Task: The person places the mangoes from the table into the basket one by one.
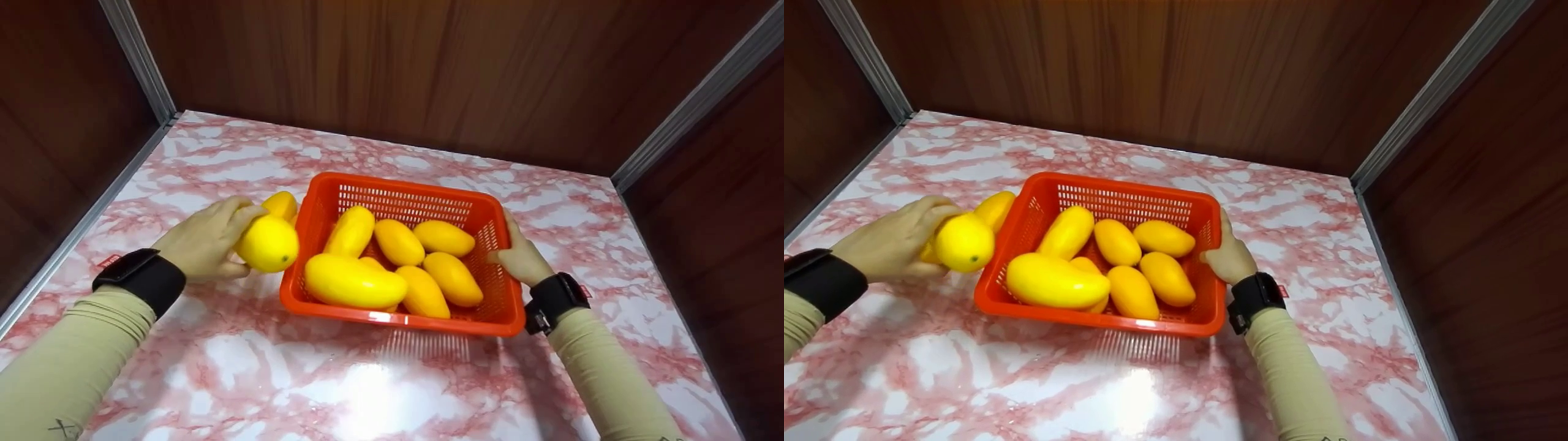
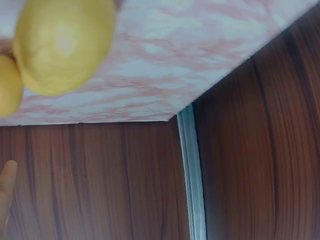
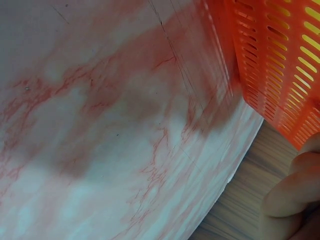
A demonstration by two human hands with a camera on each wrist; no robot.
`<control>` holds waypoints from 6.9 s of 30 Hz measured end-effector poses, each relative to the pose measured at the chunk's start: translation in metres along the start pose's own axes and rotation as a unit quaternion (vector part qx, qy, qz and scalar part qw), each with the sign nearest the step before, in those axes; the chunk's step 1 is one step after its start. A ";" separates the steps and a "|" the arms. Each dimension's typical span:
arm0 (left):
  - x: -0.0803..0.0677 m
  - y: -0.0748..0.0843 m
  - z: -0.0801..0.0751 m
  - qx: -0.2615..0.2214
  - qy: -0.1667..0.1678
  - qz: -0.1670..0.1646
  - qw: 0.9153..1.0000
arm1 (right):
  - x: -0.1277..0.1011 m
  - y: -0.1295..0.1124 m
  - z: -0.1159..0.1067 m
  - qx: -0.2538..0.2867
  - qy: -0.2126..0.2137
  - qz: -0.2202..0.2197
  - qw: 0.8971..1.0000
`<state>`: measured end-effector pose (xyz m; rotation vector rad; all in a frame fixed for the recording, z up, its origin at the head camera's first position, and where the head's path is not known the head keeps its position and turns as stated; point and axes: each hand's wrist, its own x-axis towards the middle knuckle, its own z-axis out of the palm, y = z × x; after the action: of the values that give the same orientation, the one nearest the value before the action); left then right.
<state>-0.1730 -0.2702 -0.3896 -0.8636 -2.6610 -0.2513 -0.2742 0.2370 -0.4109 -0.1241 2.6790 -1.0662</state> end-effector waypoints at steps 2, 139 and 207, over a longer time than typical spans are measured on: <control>0.004 0.004 -0.001 -0.008 0.015 -0.008 1.000 | 0.000 0.000 0.000 -0.003 0.002 -0.003 1.000; 0.022 -0.032 -0.003 0.015 -0.149 -0.314 0.938 | 0.001 0.002 0.001 0.024 -0.002 0.007 1.000; -0.026 -0.043 0.032 -0.011 -0.196 -0.389 0.900 | 0.001 0.002 0.003 0.043 -0.001 0.006 0.999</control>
<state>-0.1871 -0.3098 -0.4314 0.2348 -3.2623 -0.3108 -0.2749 0.2368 -0.4147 -0.0933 2.6244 -1.1760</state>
